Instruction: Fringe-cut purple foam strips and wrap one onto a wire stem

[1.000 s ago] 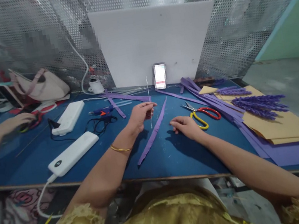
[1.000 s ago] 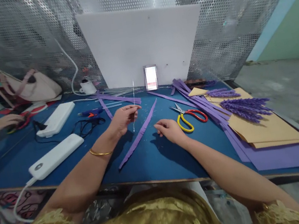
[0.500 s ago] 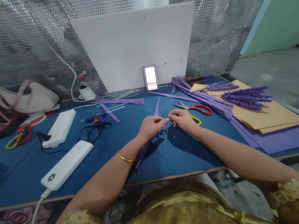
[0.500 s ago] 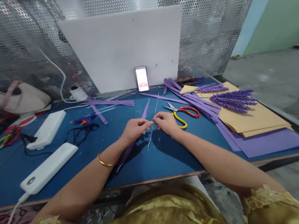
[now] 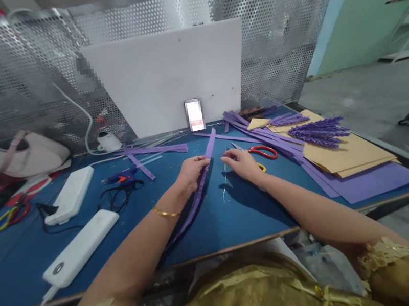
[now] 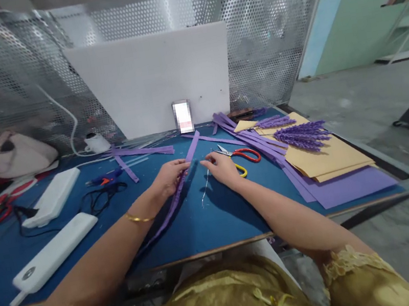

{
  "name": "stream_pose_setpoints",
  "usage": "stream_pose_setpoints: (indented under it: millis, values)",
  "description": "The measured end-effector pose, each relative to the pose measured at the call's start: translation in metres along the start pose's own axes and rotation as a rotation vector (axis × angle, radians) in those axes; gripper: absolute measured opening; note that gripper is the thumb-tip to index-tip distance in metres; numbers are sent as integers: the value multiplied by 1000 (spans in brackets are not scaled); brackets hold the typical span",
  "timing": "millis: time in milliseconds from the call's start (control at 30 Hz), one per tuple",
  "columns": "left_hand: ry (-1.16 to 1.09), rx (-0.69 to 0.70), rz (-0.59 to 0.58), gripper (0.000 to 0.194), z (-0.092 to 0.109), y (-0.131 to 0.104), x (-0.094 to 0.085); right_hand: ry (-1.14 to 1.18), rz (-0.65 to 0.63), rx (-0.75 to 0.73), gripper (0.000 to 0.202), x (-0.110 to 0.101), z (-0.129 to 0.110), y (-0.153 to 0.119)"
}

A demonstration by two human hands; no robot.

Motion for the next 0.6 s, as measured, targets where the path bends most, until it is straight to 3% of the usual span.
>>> stream_pose_setpoints:
  millis: [100,200,333,467,600]
  values:
    - [-145,36,-78,21,-2,-26,16,136,-36,-22,29,2,-5,1]
    - [-241,38,-139,22,-9,-40,27,234,-66,-41,29,0,-8,-2]
    - [-290,40,-180,31,-17,-39,31,274,-99,-65,21,5,-10,-8]
    - [-314,83,-129,40,-20,-33,25,231,-128,-68,24,25,-10,-13]
    - [-314,93,-69,35,-25,-33,22,107,-119,-104,24,34,-14,-17]
Point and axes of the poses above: each hand's wrist, its own y-axis towards the middle knuckle, its own x-axis out of the palm, z = x × y, the point moved 10 cm from there along y, towards the middle knuckle, and after that the axes turned 14 degrees about -z, right-handed, at the moved point
